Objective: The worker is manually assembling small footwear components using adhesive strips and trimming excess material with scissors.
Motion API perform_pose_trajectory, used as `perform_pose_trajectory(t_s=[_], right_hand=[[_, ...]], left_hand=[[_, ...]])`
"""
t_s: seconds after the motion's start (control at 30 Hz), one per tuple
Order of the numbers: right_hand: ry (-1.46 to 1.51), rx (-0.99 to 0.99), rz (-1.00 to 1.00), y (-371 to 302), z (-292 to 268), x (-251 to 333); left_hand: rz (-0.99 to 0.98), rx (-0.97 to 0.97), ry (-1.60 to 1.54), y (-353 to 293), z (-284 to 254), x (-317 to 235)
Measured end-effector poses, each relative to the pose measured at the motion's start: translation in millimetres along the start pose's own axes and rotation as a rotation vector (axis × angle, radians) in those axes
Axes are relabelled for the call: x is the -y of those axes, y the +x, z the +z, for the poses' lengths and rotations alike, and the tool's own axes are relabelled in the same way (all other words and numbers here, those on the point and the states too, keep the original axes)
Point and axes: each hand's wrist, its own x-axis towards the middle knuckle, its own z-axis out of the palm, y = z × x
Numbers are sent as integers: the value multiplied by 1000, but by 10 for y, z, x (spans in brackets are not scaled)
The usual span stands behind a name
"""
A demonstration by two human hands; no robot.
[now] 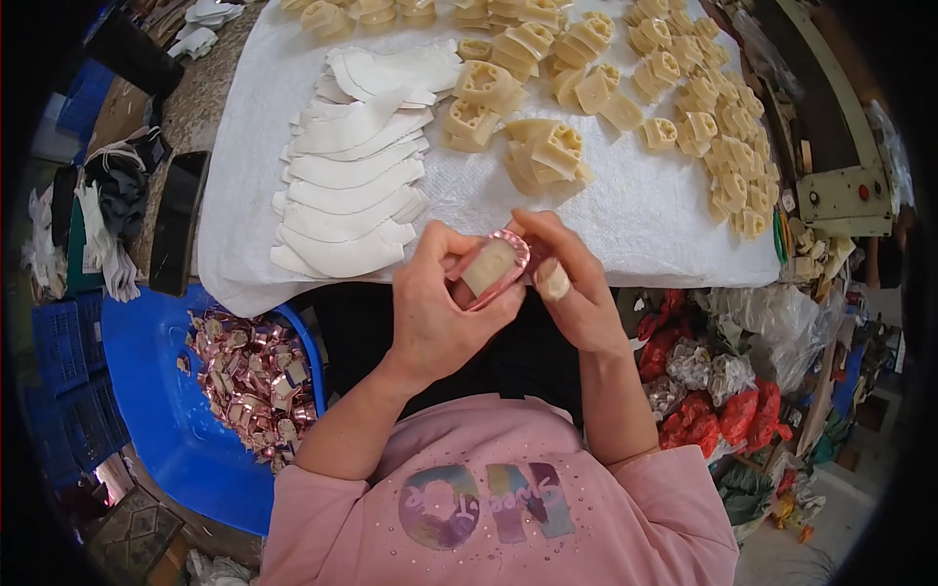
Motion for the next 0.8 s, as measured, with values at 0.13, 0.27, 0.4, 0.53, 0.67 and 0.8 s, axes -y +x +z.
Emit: perform_pose_trajectory(t_s=[0.13, 0.27, 0.4, 0.53, 0.67, 0.8], right_hand=[[33, 114, -77, 39, 10, -8], [-92, 20, 4, 31, 29, 64], [-475, 52, -115, 58, 43, 124], [-343, -56, -9, 32, 127, 66], [-28, -65, 149, 92, 153, 170], [-64, -48, 198, 121, 137, 168]], left_hand=[[-291, 251, -285, -38, -86, -82], [100, 208, 176, 25, -159, -66], [24, 173, 108, -32, -212, -8], [-158, 170, -311, -44, -160, -45], [-289, 206, -541, -50, -189, 43], [-349, 249, -830, -31, -268, 29]])
